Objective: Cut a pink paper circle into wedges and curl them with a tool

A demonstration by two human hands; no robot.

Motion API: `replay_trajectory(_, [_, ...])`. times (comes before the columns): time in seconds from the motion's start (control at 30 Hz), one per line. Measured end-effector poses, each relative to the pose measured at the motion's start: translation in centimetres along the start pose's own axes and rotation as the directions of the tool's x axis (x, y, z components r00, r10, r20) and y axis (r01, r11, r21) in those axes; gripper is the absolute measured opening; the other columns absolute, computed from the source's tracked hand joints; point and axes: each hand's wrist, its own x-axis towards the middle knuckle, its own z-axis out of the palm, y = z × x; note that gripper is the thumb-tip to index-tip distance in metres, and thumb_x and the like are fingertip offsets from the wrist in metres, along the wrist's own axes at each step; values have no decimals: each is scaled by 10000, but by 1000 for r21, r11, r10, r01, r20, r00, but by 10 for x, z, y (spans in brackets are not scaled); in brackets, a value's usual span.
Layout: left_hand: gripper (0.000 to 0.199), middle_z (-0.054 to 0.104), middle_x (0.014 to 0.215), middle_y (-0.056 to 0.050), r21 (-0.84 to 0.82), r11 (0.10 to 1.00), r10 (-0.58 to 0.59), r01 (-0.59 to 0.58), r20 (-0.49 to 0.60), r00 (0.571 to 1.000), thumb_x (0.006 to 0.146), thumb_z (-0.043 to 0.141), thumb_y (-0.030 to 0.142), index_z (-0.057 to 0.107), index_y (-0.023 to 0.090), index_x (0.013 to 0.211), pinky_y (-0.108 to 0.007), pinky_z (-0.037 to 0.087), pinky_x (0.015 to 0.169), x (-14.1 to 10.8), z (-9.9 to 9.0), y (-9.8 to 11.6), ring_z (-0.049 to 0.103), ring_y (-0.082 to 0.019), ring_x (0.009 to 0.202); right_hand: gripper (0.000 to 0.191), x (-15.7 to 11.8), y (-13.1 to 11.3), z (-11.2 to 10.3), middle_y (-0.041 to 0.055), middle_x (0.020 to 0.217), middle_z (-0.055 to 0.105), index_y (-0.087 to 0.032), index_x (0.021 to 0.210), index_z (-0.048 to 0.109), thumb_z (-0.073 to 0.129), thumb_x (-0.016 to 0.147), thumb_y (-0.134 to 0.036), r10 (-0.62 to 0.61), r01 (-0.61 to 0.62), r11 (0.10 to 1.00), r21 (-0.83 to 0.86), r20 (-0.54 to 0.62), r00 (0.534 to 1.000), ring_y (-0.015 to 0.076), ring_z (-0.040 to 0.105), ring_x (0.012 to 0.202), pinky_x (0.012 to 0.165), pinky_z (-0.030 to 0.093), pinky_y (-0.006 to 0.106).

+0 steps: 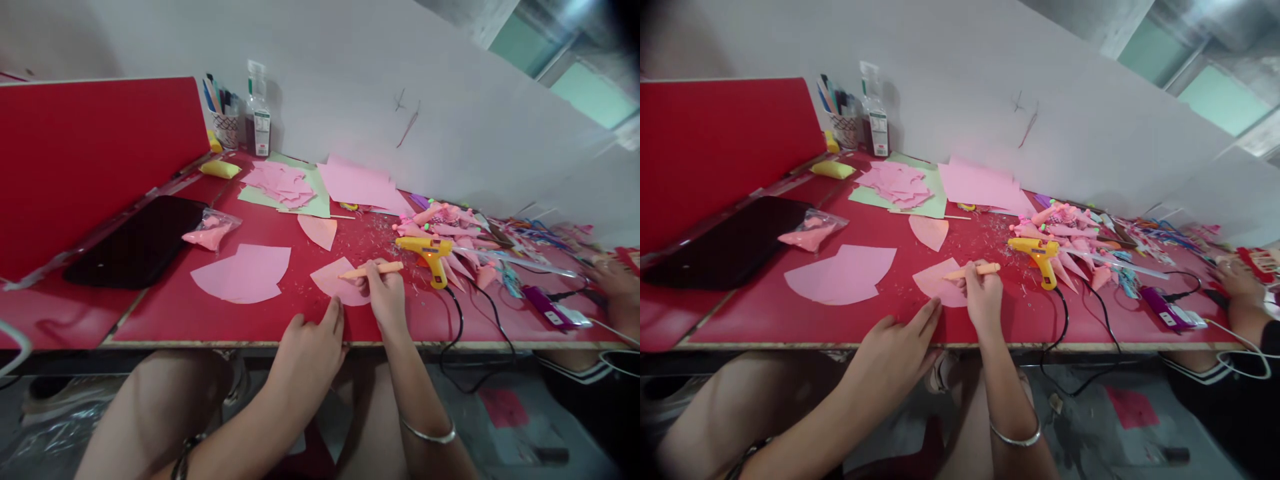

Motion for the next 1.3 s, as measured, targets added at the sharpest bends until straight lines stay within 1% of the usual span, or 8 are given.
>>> replay_trajectory(0.2, [466, 432, 1301, -178, 2, 1000, 4, -4, 1, 1000, 827, 452, 319, 452, 99, 1237, -325, 457, 666, 0, 0, 0, 628, -185, 732, 218, 3, 3, 0, -5, 582, 578, -169, 741, 527, 464, 808, -366, -17, 16, 1000, -27, -60, 998, 113, 556, 501, 486, 460, 207])
replay_trajectory(0.5, [457, 429, 1308, -161, 10, 1000, 11, -11, -4, 1000, 832, 442, 306, 451, 97, 1239, -334, 471, 663, -1, 0, 0, 626, -185, 718, 218, 5, 4, 0, 16, 695, 619, -158, 823, 560, 466, 819, -354, -57, 54, 997, -47, -64, 996, 99, 567, 522, 532, 471, 213])
replay_trajectory(0.67, [460, 424, 1312, -161, 25, 999, 25, -24, -21, 999, 831, 440, 298, 450, 82, 1237, -350, 476, 673, -1, 0, 0, 624, -185, 700, 227, 2, 4, 1, 30, 723, 634, -152, 889, 558, 482, 810, -351, -52, 60, 995, 78, -101, 994, 124, 608, 611, 541, 471, 216])
replay_trajectory(0.8, [462, 414, 1311, -186, 40, 999, 27, -26, -9, 1000, 831, 442, 310, 455, 82, 1233, -344, 475, 651, -1, 1, 0, 625, -176, 662, 251, -3, 1, 0, -11, 558, 593, -160, 729, 534, 454, 819, -380, 6, 0, 984, 178, -30, 1000, 110, 565, 478, 408, 397, 178])
replay_trajectory(0.9, [446, 435, 1301, -173, 45, 999, 28, -27, -31, 999, 831, 442, 316, 473, 101, 1220, -340, 472, 634, -2, 3, -1, 624, -175, 658, 333, -5, -2, 0, -34, 438, 528, -167, 567, 467, 450, 811, -393, 67, -77, 984, 158, 70, 995, 91, 498, 377, 380, 379, 177])
replay_trajectory(1.0, [418, 460, 1291, -139, 43, 998, 53, -50, -62, 997, 834, 434, 318, 492, 133, 1204, -332, 465, 603, -1, 6, -1, 614, -160, 623, 347, -5, -3, 0, -39, 414, 503, -166, 531, 452, 454, 806, -376, 81, -93, 989, 111, 112, 990, 75, 462, 357, 379, 369, 168])
replay_trajectory(1.2, [420, 503, 1247, -134, 51, 995, 89, -85, -79, 993, 830, 445, 313, 482, 138, 1210, -328, 457, 593, 0, 9, 1, 602, -146, 594, 332, -5, -1, 0, -37, 420, 498, -166, 548, 453, 449, 812, -369, 79, -91, 990, 112, 110, 991, 77, 467, 364, 380, 369, 170])
replay_trajectory(1.3, [412, 509, 1238, -134, 27, 998, 63, -61, -62, 996, 833, 442, 320, 488, 136, 1200, -327, 460, 621, -1, 5, -1, 607, -143, 615, 240, -5, -1, 1, -31, 488, 541, -163, 653, 507, 466, 813, -337, -19, 16, 979, 205, 14, 1000, 92, 522, 426, 431, 414, 189])
